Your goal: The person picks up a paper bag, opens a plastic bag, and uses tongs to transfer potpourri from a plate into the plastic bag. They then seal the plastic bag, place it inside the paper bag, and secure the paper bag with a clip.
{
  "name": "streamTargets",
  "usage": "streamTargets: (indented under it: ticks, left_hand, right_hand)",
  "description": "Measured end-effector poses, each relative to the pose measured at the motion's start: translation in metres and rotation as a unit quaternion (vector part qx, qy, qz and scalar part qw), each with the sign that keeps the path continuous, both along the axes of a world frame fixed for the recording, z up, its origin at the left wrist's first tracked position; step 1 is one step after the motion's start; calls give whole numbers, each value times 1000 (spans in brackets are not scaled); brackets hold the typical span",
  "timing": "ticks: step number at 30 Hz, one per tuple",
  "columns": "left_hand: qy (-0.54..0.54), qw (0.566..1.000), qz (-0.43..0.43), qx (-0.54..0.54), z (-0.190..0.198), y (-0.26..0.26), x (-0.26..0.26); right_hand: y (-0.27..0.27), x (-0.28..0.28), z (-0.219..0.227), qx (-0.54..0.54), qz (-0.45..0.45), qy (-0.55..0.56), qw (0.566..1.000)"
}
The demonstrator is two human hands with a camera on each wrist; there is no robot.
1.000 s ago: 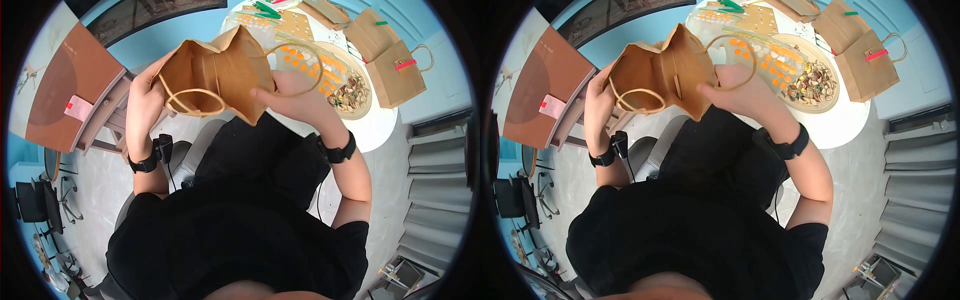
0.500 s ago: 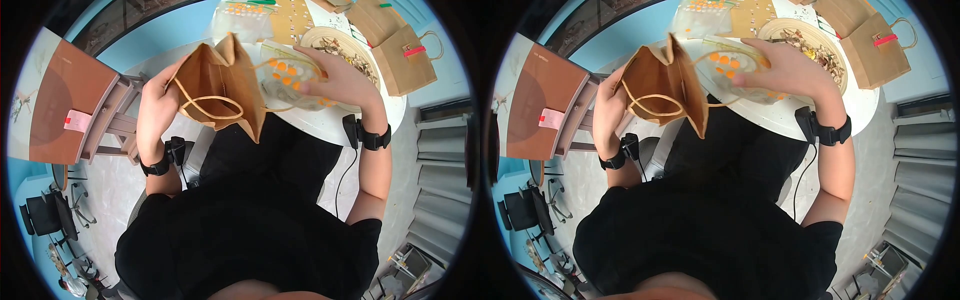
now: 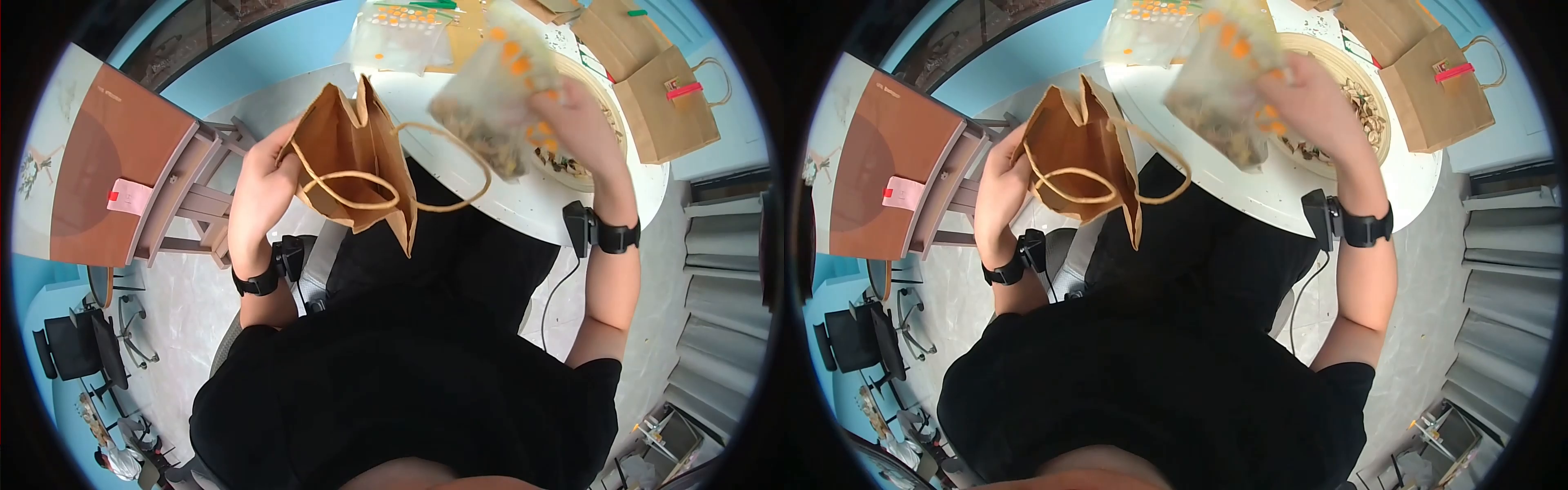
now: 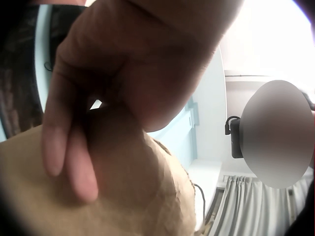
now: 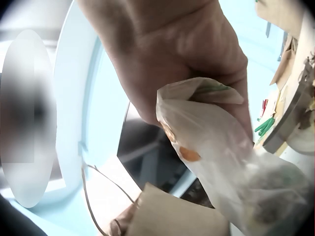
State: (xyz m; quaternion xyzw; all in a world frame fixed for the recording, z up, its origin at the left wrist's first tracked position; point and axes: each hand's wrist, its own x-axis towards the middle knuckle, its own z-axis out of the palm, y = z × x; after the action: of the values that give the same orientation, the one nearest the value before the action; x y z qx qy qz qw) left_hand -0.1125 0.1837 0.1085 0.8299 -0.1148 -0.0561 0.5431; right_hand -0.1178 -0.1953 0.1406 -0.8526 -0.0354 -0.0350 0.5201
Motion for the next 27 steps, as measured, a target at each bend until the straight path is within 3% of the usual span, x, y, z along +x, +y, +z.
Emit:
streamTargets:
  ticks: [1,3,4,5,7,8,9,11,12,16,18,22,25,27]
  left_hand:
    - [17,1000,-6,-1,2,-2,-2]
    - [52,998,-18,0,9,-9,-5]
    - [54,998,-18,-2,9,-12,-5]
    - [63,998,-14,-8,11,-15,-6]
    - [82,996,-8,-21,17,-21,-10]
    - [83,996,-3,-15,18,-23,-10]
    - [83,997,3,-8,18,-24,-9]
    - [79,997,26,-4,20,-23,-8]
    - [76,996,44,-7,21,-21,-8]
    - [75,993,80,-48,9,-6,2]
    - [74,990,97,-75,4,-8,2]
    - [99,995,19,-24,14,-41,-17]
    - [80,994,51,-61,11,-31,-8]
    - [57,992,94,-54,18,-16,2]
  right_hand:
    - [-4,-3,7,108,-6,-44,993]
    - [-21,-9,22,181,-84,-159,967]
    - [-21,-17,32,13,-111,-259,959]
    - [-17,-30,44,-155,-135,-348,915]
    - [4,-47,49,-361,-147,-428,815]
    - [31,-48,42,-193,-100,-384,897]
    - [57,-49,36,-7,-68,-341,937]
    - [79,-49,25,-75,79,-298,948]
    - [84,-45,5,-98,85,-322,938]
    - [72,-54,-15,-185,110,-120,969]
    - [72,-54,-17,-147,96,-23,984]
    - [92,-62,-10,22,127,97,987]
    - [89,-74,-16,7,122,-134,983]
    - [76,-86,-1,33,78,-157,984]
